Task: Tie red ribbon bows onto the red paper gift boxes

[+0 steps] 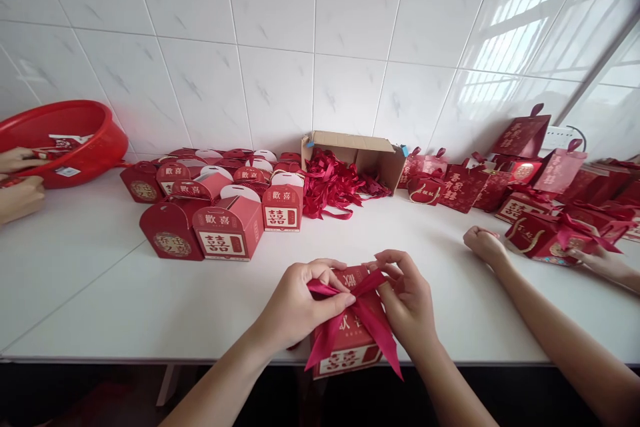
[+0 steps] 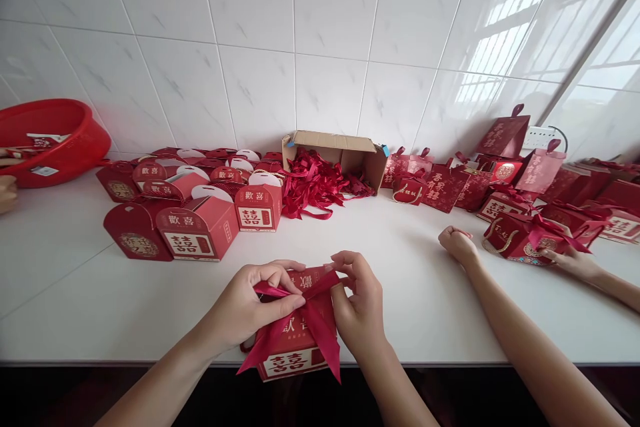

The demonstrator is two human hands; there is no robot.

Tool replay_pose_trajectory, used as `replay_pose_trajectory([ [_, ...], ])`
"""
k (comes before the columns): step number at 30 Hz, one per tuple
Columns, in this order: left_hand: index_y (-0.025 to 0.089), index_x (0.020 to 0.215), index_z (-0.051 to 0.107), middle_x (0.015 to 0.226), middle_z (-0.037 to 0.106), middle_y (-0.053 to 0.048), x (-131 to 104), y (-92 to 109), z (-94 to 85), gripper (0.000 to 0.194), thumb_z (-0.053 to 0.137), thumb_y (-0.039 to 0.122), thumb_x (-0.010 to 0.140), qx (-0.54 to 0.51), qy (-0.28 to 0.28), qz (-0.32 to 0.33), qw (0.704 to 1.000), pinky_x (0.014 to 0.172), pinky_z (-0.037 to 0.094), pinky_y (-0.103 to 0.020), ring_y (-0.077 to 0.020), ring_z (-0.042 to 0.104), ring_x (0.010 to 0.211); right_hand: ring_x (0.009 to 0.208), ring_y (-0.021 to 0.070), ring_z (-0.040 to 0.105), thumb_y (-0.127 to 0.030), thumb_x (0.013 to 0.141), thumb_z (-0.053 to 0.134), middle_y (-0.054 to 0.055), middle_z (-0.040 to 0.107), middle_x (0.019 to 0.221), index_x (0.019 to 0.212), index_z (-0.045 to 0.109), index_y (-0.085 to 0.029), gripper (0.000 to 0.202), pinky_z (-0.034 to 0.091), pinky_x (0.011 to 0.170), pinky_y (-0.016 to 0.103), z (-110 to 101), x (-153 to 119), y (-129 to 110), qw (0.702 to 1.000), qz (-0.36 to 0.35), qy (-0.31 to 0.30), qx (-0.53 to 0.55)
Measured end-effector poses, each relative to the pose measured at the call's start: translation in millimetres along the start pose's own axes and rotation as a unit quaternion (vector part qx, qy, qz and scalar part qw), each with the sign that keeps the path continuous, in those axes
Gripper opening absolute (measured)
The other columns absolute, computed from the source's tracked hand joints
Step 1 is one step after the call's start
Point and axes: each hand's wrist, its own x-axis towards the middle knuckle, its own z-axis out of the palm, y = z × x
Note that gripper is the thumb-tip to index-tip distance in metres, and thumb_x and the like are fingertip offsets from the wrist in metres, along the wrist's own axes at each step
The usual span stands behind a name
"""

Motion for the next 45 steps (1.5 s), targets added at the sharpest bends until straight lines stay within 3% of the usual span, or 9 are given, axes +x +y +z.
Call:
replay_pose_trajectory([
  [9,0.017,0.066,0.065,0.115,0.066,-0.008,-4.6,2.2,-2.6,0.012,0.071,0.026,0.071,0.001,-0.007,-0.003,1.0,0.096,0.042,-0.034,-0.024,0.06,0.11,0.076,0.0168,0.063,-0.033,0.083,0.063,0.001,0.059,0.079,0.088,0.049,-0.022,0.019,0.05,0.057,0.024,4.9,-5.9,-4.4,0.994,0.067,0.007,0.082],
  [19,0.019,0.087,0.054,0.113,0.063,-0.006,-5.4,7.3,-8.3,0.031,0.075,0.034,0.07,-0.091,-0.029,-0.016,0.995,0.078,0.051,-0.03,-0.0202,0.064,0.095,0.085,0.0184,0.062,-0.036,0.077,0.07,0.006,0.059,0.102,0.098,0.055,-0.022,0.029,0.055,0.071,0.032,-18.2,2.0,-19.4,0.963,0.142,-0.179,0.145],
  [24,0.019,0.085,0.052,0.114,0.064,-0.007,-3.9,-0.9,-12.7,0.025,0.059,0.043,0.084,-0.155,0.017,-0.01,0.988,0.092,0.045,-0.03,-0.0208,0.058,0.109,0.123,0.0291,0.049,-0.046,0.07,0.074,0.011,0.047,0.138,0.125,0.05,-0.03,0.063,0.046,0.096,0.046,-41.3,6.9,-16.9,0.952,0.092,-0.248,0.151],
  [28,0.02,0.101,0.056,0.103,0.067,-0.007,-10.2,-28.1,-24.3,0.034,0.046,0.05,0.09,-0.157,0.082,0.002,0.984,0.097,0.042,-0.034,-0.0213,0.059,0.108,0.138,0.0324,0.029,-0.067,0.054,0.074,0.015,0.026,0.152,0.15,0.014,-0.024,0.121,0.03,0.107,0.051,-42.0,-14.4,-9.7,0.958,0.044,-0.282,0.016],
  [31,0.019,0.096,0.058,0.097,0.067,-0.007,-16.6,-54.6,-34.8,0.039,0.045,0.054,0.089,-0.122,0.12,-0.041,0.985,0.093,0.044,-0.035,-0.0229,0.061,0.1,0.135,0.0308,0.036,-0.063,0.059,0.073,0.017,0.034,0.147,0.151,0.003,-0.022,0.122,0.036,0.104,0.049,-27.9,-33.6,-8.5,0.963,0.071,-0.251,-0.072],
  [36,0.019,0.101,0.057,0.099,0.067,-0.007,-21.2,-73.9,-39.9,0.038,0.053,0.052,0.084,-0.056,0.142,-0.086,0.985,0.098,0.042,-0.034,-0.023,0.06,0.104,0.118,0.0277,0.053,-0.048,0.064,0.076,0.016,0.041,0.141,0.151,0.004,-0.025,0.114,0.05,0.091,0.041,-18.0,-29.1,0.5,0.963,0.096,-0.248,-0.041],
  [39,0.019,0.1,0.057,0.099,0.067,-0.008,-22.6,-72.0,-37.5,0.036,0.057,0.05,0.081,-0.039,0.137,-0.08,0.987,0.094,0.045,-0.034,-0.0232,0.062,0.102,0.116,0.0305,0.054,-0.047,0.063,0.076,0.018,0.042,0.139,0.149,-0.008,-0.021,0.123,0.05,0.089,0.043,-34.2,-11.6,19.0,0.978,0.15,-0.096,-0.111],
  [42,0.019,0.101,0.056,0.1,0.066,-0.009,-24.1,-71.0,-36.2,0.036,0.057,0.048,0.081,-0.018,0.135,-0.081,0.987,0.094,0.046,-0.035,-0.0231,0.062,0.101,0.132,0.0377,0.035,-0.052,0.066,0.069,0.024,0.025,0.149,0.149,-0.008,-0.01,0.12,0.038,0.102,0.049,-50.2,-2.1,41.1,0.93,0.185,0.132,-0.289],
  [45,0.019,0.101,0.056,0.101,0.066,-0.009,-24.5,-72.6,-36.3,0.036,0.056,0.049,0.081,-0.007,0.136,-0.083,0.987,0.095,0.045,-0.037,-0.0234,0.061,0.102,0.141,0.0384,0.016,-0.05,0.077,0.054,0.026,0.018,0.151,0.147,0.006,0.002,0.1,0.018,0.113,0.052,-50.3,-5.8,55.6,0.875,0.168,0.108,-0.441],
])
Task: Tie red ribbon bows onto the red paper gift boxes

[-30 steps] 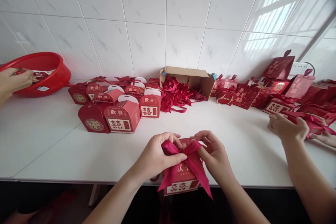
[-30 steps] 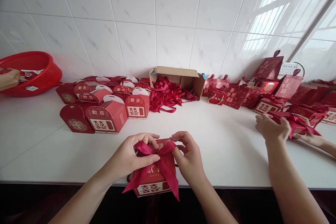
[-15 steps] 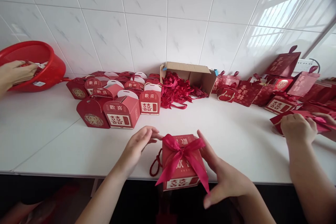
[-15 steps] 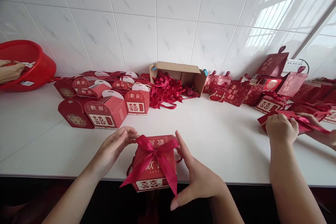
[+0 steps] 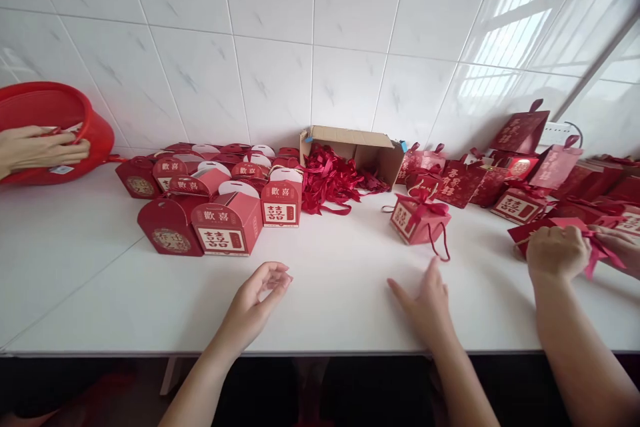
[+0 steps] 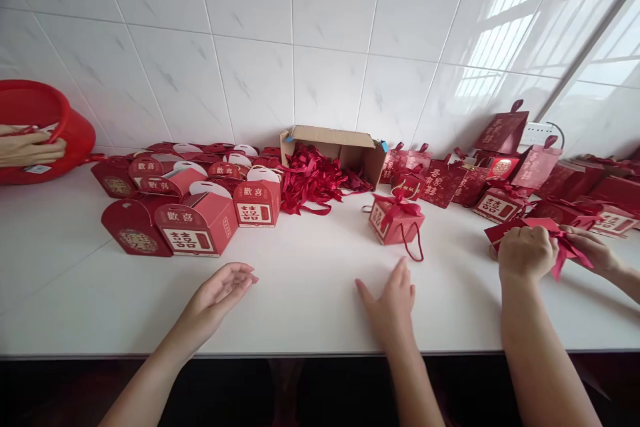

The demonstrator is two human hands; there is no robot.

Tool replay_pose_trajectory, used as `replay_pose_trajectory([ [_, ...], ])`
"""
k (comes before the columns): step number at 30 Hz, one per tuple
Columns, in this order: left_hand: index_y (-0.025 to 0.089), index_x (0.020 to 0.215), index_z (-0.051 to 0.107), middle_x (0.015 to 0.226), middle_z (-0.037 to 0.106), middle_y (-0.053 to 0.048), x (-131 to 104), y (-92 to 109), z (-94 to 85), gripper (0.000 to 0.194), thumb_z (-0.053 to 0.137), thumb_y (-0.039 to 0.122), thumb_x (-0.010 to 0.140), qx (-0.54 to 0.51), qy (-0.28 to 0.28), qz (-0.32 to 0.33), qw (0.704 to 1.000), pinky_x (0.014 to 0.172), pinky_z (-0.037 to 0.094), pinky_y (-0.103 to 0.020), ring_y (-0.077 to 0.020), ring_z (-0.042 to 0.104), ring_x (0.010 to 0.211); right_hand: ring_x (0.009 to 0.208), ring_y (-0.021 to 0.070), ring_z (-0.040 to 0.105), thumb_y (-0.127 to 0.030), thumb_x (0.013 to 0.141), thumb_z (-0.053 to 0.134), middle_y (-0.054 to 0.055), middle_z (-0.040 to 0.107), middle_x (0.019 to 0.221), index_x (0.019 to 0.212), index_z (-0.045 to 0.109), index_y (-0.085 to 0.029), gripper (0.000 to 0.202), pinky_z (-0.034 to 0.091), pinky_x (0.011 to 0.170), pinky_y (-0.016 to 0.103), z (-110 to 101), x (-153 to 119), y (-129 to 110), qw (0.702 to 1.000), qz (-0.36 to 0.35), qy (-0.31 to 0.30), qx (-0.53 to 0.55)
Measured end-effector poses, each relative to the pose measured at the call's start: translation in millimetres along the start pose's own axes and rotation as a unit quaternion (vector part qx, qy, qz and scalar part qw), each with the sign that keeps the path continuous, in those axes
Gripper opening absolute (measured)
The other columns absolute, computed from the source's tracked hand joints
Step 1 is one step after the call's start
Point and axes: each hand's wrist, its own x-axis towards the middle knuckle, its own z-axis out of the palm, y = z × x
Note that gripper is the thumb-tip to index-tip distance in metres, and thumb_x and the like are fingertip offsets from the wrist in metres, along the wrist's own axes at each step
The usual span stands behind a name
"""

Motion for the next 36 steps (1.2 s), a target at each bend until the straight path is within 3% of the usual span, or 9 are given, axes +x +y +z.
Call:
replay_pose_trajectory([
  [6,0.019,0.09,0.064,0.097,0.068,-0.008,0.9,3.0,-1.7,0.031,0.058,0.047,0.08,0.021,0.003,0.021,1.0,0.093,0.047,-0.037,-0.0246,0.062,0.097,0.142,0.0346,0.015,-0.046,0.091,0.031,0.018,0.024,0.152,0.147,0.024,-0.004,0.07,0.016,0.113,0.052,5.9,-13.0,-8.4,0.979,-0.062,-0.115,-0.158],
  [11,0.02,0.09,0.069,0.099,0.07,-0.008,1.3,5.9,-3.2,0.031,0.056,0.047,0.082,0.047,-0.026,0.01,0.999,0.097,0.044,-0.04,-0.0264,0.061,0.101,0.142,0.0356,0.014,-0.051,0.092,0.031,0.017,0.023,0.152,0.145,0.03,-0.006,0.07,0.015,0.113,0.052,-1.1,-12.0,-15.6,0.969,-0.062,-0.14,-0.196],
  [16,0.019,0.085,0.07,0.092,0.071,-0.008,-0.4,9.9,-1.5,0.028,0.06,0.045,0.079,0.03,0.004,0.014,0.999,0.094,0.047,-0.04,-0.0257,0.063,0.095,0.142,0.0364,0.012,-0.054,0.092,0.03,0.019,0.02,0.153,0.145,0.031,-0.006,0.071,0.013,0.113,0.052,-4.1,-13.2,-20.4,0.964,-0.063,-0.156,-0.205],
  [19,0.018,0.084,0.067,0.092,0.07,-0.008,-0.8,8.6,-2.6,0.03,0.061,0.046,0.077,0.022,0.059,0.018,0.998,0.091,0.05,-0.037,-0.0245,0.064,0.095,0.142,0.0368,0.012,-0.054,0.092,0.031,0.019,0.021,0.153,0.144,0.033,-0.006,0.071,0.014,0.113,0.052,-3.3,-14.8,-20.0,0.963,-0.066,-0.153,-0.211],
  [22,0.018,0.095,0.057,0.103,0.064,-0.01,4.3,0.7,-9.7,0.036,0.056,0.05,0.079,0.025,0.182,0.019,0.983,0.089,0.051,-0.035,-0.0247,0.062,0.103,0.141,0.0369,0.015,-0.054,0.091,0.033,0.018,0.023,0.152,0.143,0.035,-0.006,0.072,0.016,0.112,0.051,-0.3,-16.1,-17.4,0.963,-0.067,-0.141,-0.22],
  [26,0.018,0.115,0.042,0.122,0.048,-0.016,22.3,-7.3,-28.6,0.056,0.059,0.053,0.075,0.079,0.367,0.021,0.927,0.092,0.047,-0.045,-0.0309,0.049,0.118,0.141,0.037,0.018,-0.053,0.089,0.036,0.018,0.026,0.151,0.142,0.038,-0.006,0.071,0.017,0.112,0.052,6.2,-17.0,-12.8,0.963,-0.07,-0.13,-0.224],
  [28,0.018,0.125,0.036,0.131,0.037,-0.018,34.3,-7.3,-39.3,0.074,0.068,0.051,0.067,0.12,0.424,0.03,0.897,0.101,0.038,-0.049,-0.0339,0.036,0.127,0.14,0.0374,0.019,-0.053,0.087,0.037,0.018,0.028,0.151,0.14,0.041,-0.007,0.07,0.018,0.111,0.052,9.8,-16.6,-10.4,0.963,-0.073,-0.121,-0.227],
  [31,0.016,0.132,0.03,0.134,0.031,-0.018,52.3,-6.5,-52.6,0.094,0.076,0.049,0.058,0.211,0.456,0.038,0.864,0.11,0.028,-0.05,-0.0355,0.026,0.132,0.14,0.0371,0.02,-0.054,0.085,0.037,0.017,0.03,0.15,0.139,0.043,-0.008,0.071,0.019,0.111,0.053,14.3,-15.3,-8.1,0.964,-0.068,-0.11,-0.232],
  [36,0.012,0.126,0.036,0.13,0.029,-0.02,65.0,-6.9,-64.1,0.091,0.078,0.047,0.054,0.27,0.471,0.01,0.84,0.108,0.027,-0.055,-0.0396,0.025,0.13,0.141,0.0366,0.018,-0.053,0.086,0.036,0.017,0.029,0.15,0.139,0.043,-0.007,0.07,0.018,0.111,0.053,15.6,-15.9,-8.3,0.963,-0.067,-0.121,-0.231],
])
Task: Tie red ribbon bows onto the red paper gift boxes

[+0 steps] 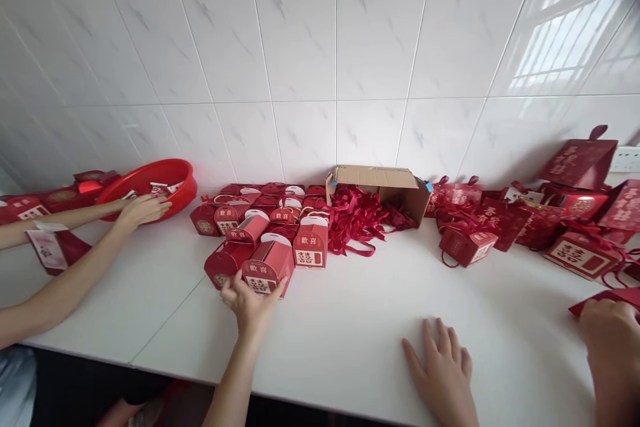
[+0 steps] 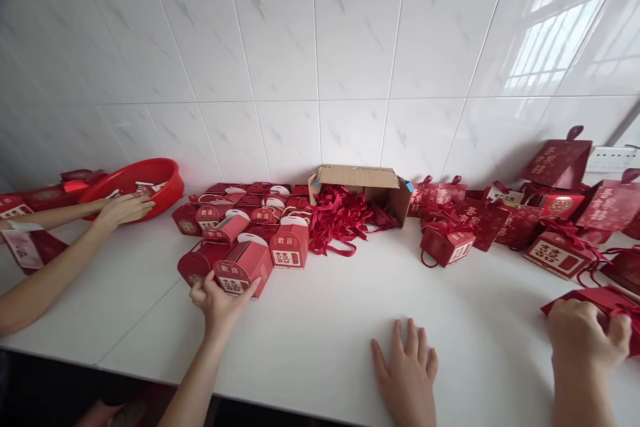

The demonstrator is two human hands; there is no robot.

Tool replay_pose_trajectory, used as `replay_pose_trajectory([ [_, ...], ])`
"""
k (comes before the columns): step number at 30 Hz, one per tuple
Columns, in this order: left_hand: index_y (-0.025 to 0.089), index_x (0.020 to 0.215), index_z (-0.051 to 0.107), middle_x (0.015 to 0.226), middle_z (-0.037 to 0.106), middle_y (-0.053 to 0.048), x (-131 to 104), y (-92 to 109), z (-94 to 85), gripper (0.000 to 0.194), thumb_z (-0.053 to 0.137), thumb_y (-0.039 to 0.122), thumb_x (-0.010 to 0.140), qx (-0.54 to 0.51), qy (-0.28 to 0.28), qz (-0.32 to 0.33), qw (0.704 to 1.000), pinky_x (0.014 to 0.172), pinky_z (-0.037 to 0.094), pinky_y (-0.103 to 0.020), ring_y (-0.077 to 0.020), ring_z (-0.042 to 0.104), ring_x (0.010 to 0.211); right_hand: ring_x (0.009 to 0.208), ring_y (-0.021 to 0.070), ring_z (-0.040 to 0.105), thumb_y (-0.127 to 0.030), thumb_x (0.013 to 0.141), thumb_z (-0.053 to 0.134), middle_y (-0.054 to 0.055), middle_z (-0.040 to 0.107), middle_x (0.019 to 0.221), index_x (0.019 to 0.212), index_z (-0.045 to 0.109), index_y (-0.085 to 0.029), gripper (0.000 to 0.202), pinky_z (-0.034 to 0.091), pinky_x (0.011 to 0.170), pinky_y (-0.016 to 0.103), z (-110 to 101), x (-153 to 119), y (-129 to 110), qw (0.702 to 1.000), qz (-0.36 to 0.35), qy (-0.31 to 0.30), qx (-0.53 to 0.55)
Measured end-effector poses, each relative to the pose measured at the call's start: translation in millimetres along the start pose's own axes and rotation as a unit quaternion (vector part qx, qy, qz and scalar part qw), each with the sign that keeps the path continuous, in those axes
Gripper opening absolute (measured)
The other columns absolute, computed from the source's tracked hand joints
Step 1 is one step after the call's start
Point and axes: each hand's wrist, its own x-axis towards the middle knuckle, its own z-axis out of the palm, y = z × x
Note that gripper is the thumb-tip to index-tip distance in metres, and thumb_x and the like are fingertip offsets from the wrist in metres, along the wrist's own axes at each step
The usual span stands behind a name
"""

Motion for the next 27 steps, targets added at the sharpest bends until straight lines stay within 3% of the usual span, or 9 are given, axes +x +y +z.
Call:
replay_pose_trajectory([
  [3,0.015,0.124,0.04,0.128,0.035,-0.017,-3.0,-4.6,-14.3,0.087,0.078,0.046,0.052,-0.002,-0.041,0.017,0.999,0.106,0.03,-0.055,-0.0396,0.033,0.126,0.141,0.0369,0.017,-0.052,0.086,0.039,0.017,0.029,0.15,0.139,0.043,-0.008,0.069,0.017,0.112,0.052,-4.8,-0.1,1.8,1.0,0.004,-0.015,0.01],
  [5,0.019,0.127,0.038,0.127,0.043,-0.015,-11.5,-10.7,-28.4,0.085,0.076,0.047,0.057,-0.047,-0.127,0.054,0.989,0.104,0.035,-0.053,-0.0363,0.042,0.122,0.141,0.037,0.017,-0.051,0.085,0.044,0.017,0.029,0.15,0.138,0.045,-0.011,0.066,0.019,0.112,0.053,-13.3,3.6,1.7,0.999,0.022,-0.033,0.028],
  [8,0.023,0.134,0.03,0.128,0.047,-0.014,-32.4,-21.5,-43.7,0.077,0.069,0.042,0.07,-0.158,-0.27,0.073,0.947,0.103,0.04,-0.047,-0.0314,0.046,0.123,0.137,0.0386,0.028,-0.038,0.085,0.05,0.018,0.037,0.145,0.134,0.049,-0.014,0.054,0.028,0.106,0.056,-35.2,17.9,-10.9,0.993,0.016,-0.077,0.088],
  [10,0.023,0.136,0.028,0.131,0.046,-0.015,-47.1,-25.7,-45.7,0.072,0.065,0.041,0.076,-0.21,-0.325,0.052,0.921,0.1,0.042,-0.046,-0.0311,0.047,0.124,0.13,0.036,0.04,-0.024,0.084,0.051,0.02,0.045,0.138,0.132,0.05,-0.011,0.05,0.037,0.102,0.051,-51.9,32.4,-32.1,0.979,-0.074,-0.112,0.155],
  [13,0.022,0.133,0.031,0.129,0.05,-0.017,-62.4,-23.9,-40.4,0.079,0.071,0.047,0.069,-0.264,-0.384,0.039,0.884,0.095,0.045,-0.048,-0.0343,0.052,0.116,0.117,0.0248,0.055,-0.015,0.083,0.053,0.01,0.055,0.13,0.124,0.058,-0.019,0.042,0.046,0.096,0.033,-69.6,59.0,-78.5,0.951,-0.193,-0.124,0.206],
  [17,0.024,0.13,0.038,0.126,0.054,-0.014,-70.1,-13.3,-32.0,0.094,0.078,0.061,0.053,-0.328,-0.414,0.022,0.849,0.096,0.044,-0.047,-0.035,0.053,0.114,0.1,0.0168,0.062,-0.006,0.085,0.05,0.005,0.059,0.119,0.119,0.061,-0.025,0.041,0.048,0.088,0.026,-70.0,100.8,-137.7,0.928,-0.272,-0.108,0.232],
  [20,0.023,0.13,0.042,0.126,0.054,-0.015,-71.3,-10.5,-28.8,0.105,0.077,0.071,0.043,-0.361,-0.433,-0.016,0.826,0.096,0.044,-0.047,-0.0366,0.053,0.113,0.102,0.0181,0.059,-0.013,0.089,0.053,0.007,0.057,0.12,0.12,0.058,-0.022,0.032,0.05,0.087,0.033,-56.9,131.2,-163.8,0.929,-0.271,-0.086,0.235],
  [24,0.023,0.132,0.044,0.126,0.055,-0.016,-72.4,-16.4,-27.2,0.113,0.077,0.073,0.036,-0.373,-0.428,-0.036,0.823,0.097,0.042,-0.048,-0.0395,0.052,0.113,0.098,0.0191,0.059,-0.03,0.091,0.057,0.008,0.058,0.115,0.112,0.058,-0.015,0.026,0.052,0.083,0.039,-44.6,158.4,-176.5,0.939,-0.233,-0.06,0.245],
  [27,0.024,0.131,0.045,0.127,0.055,-0.016,-73.7,-19.7,-28.7,0.112,0.077,0.072,0.035,-0.362,-0.418,-0.027,0.833,0.099,0.04,-0.049,-0.0408,0.05,0.117,0.102,0.0208,0.056,-0.027,0.088,0.06,0.008,0.059,0.111,0.099,0.062,-0.014,0.017,0.048,0.089,0.042,-60.3,169.8,-169.7,0.933,-0.212,-0.003,0.291],
])
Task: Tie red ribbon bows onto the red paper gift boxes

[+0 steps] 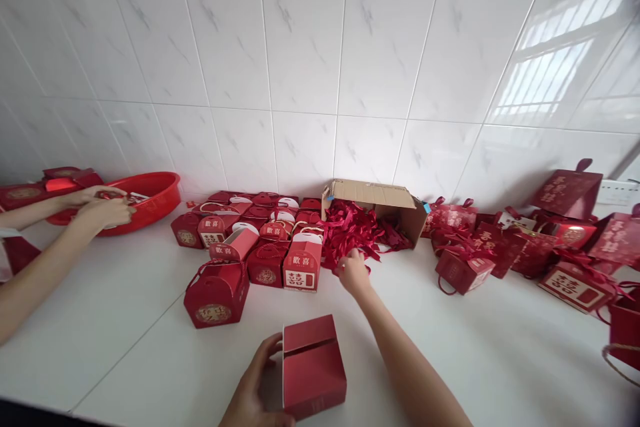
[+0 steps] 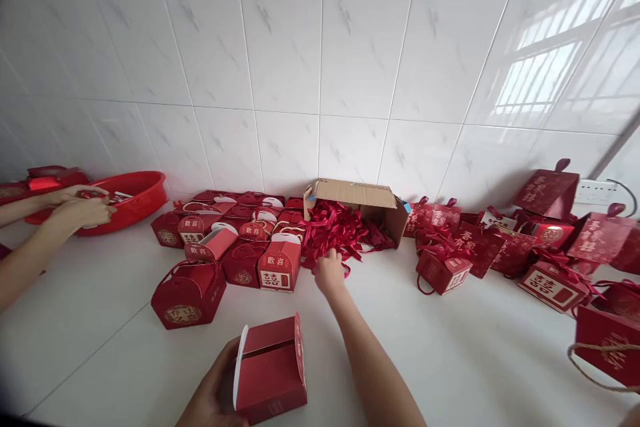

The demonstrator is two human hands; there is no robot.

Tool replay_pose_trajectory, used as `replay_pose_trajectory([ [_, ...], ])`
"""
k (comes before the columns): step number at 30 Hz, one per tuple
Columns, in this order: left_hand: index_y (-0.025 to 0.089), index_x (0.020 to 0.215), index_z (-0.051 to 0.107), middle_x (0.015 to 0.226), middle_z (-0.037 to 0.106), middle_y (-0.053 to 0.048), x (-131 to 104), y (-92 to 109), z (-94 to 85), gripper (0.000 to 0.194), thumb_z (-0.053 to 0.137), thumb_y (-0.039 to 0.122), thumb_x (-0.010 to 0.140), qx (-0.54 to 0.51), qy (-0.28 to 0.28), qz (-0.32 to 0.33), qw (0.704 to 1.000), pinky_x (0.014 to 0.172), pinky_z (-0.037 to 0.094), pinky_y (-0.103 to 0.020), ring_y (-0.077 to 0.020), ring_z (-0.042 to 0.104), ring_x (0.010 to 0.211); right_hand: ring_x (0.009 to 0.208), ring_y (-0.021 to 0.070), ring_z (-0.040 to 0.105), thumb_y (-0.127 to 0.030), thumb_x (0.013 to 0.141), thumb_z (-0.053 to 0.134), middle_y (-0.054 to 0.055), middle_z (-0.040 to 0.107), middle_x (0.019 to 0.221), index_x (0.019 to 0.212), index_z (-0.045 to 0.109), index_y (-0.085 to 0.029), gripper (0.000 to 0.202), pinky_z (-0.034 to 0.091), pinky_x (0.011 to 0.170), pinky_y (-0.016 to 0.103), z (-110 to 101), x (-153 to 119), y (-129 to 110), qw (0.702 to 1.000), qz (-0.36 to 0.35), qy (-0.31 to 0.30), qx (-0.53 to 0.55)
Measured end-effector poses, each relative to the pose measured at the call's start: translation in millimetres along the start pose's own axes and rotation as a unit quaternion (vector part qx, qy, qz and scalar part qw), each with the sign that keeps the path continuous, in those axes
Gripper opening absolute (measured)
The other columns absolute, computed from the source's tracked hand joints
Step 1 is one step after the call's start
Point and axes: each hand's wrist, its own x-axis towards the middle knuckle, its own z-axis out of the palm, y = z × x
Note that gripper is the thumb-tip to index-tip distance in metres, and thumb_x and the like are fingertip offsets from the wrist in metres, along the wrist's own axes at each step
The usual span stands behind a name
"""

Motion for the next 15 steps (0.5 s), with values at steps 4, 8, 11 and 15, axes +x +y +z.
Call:
replay_pose_trajectory([
  [4,0.025,0.131,0.045,0.127,0.055,-0.015,1.6,1.3,3.6,0.111,0.074,0.075,0.037,0.037,0.005,-0.01,0.999,0.097,0.043,-0.047,-0.0398,0.05,0.118,0.099,0.024,0.054,-0.027,0.084,0.058,0.011,0.059,0.1,0.079,0.061,-0.015,0.013,0.043,0.092,0.042,-66.0,-2.7,-0.1,0.987,-0.023,0.125,0.1],
  [8,0.026,0.135,0.037,0.131,0.051,-0.016,22.1,-1.2,20.6,0.113,0.073,0.076,0.04,0.059,-0.044,-0.014,0.997,0.095,0.045,-0.047,-0.0381,0.053,0.115,0.072,0.0157,0.054,-0.044,0.09,0.048,0.003,0.057,0.078,0.086,0.052,-0.019,0.026,0.046,0.067,0.028,-131.4,-26.5,2.5,0.961,-0.047,0.176,0.21],
  [11,0.026,0.14,0.026,0.137,0.043,-0.019,50.4,5.9,39.8,0.107,0.071,0.071,0.054,0.115,-0.066,0.018,0.991,0.101,0.04,-0.052,-0.0389,0.045,0.125,0.068,0.0127,0.052,-0.045,0.085,0.059,0.001,0.057,0.075,0.087,0.055,-0.019,0.026,0.043,0.061,0.023,-157.6,-45.0,1.9,0.932,-0.055,0.159,0.32],
  [15,0.027,0.143,0.023,0.15,0.021,-0.018,85.1,61.4,57.0,0.1,0.067,0.068,0.063,0.224,0.022,0.166,0.96,0.109,0.022,-0.06,-0.0416,0.018,0.139,0.063,0.0086,0.049,-0.035,0.082,0.067,-0.001,0.056,0.069,0.085,0.064,-0.019,0.017,0.041,0.06,0.019,-170.8,-58.4,-3.1,0.886,-0.067,0.005,0.459],
])
